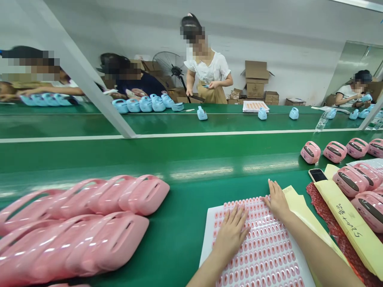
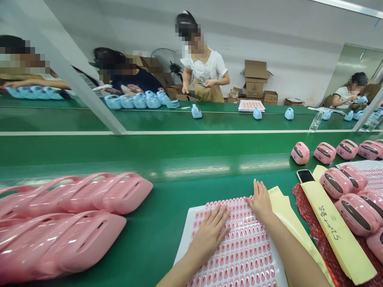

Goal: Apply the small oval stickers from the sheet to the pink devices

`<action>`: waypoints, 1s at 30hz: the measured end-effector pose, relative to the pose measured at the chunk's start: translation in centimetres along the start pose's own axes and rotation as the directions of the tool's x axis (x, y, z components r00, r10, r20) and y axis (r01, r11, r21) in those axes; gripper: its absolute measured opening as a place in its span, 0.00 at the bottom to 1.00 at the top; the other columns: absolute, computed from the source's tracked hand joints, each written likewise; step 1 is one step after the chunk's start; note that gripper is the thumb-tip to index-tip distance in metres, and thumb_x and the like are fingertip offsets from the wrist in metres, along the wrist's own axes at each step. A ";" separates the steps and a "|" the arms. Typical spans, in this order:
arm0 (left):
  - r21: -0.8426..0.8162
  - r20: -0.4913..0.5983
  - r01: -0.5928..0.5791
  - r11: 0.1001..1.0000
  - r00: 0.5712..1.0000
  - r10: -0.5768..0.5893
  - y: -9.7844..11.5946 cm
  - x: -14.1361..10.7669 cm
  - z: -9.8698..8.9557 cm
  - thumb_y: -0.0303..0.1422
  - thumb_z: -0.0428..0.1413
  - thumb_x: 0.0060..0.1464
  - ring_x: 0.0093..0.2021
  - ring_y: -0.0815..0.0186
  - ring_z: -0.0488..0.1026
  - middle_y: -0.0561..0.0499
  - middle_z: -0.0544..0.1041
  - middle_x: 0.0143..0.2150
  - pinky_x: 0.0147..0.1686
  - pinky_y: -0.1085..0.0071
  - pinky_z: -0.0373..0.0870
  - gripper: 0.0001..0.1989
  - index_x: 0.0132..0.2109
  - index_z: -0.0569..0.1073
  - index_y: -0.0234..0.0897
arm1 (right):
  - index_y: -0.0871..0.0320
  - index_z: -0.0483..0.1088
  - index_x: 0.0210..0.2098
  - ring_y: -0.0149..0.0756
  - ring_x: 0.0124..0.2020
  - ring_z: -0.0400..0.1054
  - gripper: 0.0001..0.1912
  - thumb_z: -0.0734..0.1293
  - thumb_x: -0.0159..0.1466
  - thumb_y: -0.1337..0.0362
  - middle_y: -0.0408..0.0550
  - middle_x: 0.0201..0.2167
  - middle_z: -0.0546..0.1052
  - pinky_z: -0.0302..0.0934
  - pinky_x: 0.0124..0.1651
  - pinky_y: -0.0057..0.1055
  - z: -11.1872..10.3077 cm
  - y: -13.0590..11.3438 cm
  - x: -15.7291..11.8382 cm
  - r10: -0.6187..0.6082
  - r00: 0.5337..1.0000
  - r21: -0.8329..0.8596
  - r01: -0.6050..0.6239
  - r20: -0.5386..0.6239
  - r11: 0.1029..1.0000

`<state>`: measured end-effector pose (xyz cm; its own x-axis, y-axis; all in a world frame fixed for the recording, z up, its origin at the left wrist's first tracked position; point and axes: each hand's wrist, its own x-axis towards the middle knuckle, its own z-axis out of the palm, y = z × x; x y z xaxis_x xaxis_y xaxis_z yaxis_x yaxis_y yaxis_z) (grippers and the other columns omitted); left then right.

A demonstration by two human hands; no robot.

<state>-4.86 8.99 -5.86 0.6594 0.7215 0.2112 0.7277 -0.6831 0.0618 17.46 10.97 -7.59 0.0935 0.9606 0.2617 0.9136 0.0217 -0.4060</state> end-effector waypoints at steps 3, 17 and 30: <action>0.021 -0.042 -0.036 0.999 0.998 0.036 -0.1 -0.3 0.8 0.47 0.44 0.59 0.60 0.55 0.63 0.45 0.66 0.61 0.55 0.58 0.62 0.27 0.61 0.62 0.40 | 0.66 0.50 0.63 0.51 0.63 0.51 0.36 0.61 0.62 0.52 0.63 0.61 0.61 0.49 0.62 0.49 0.1 0.0 0.3 -0.008 1.000 -0.009 0.008 -0.002 1.000; -0.034 0.020 -0.031 0.999 0.999 0.032 -0.2 -0.2 0.1 0.47 0.43 0.59 0.60 0.55 0.63 0.44 0.64 0.61 0.55 0.57 0.61 0.27 0.61 0.61 0.40 | 0.59 0.39 0.67 0.50 0.68 0.33 0.37 0.57 0.64 0.52 0.50 0.67 0.47 0.33 0.64 0.56 -2.4 -3.0 -5.4 -0.096 0.899 -0.053 0.131 0.426 0.990; -0.100 -0.097 0.212 0.972 0.970 -0.221 -1.4 2.1 -2.3 0.38 0.55 0.50 0.62 0.58 0.58 0.45 0.65 0.62 0.59 0.61 0.55 0.26 0.57 0.67 0.39 | 0.60 0.45 0.66 0.50 0.67 0.42 0.35 0.58 0.63 0.56 0.57 0.65 0.54 0.35 0.62 0.59 -1.3 -2.9 -0.3 -0.085 0.946 -0.089 0.118 0.314 0.989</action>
<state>-4.93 11.21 -3.25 0.4605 0.8402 0.2863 0.8280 -0.5228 0.2025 15.29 10.27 -5.37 -0.1132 0.9936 0.0068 0.9498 0.1102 -0.2927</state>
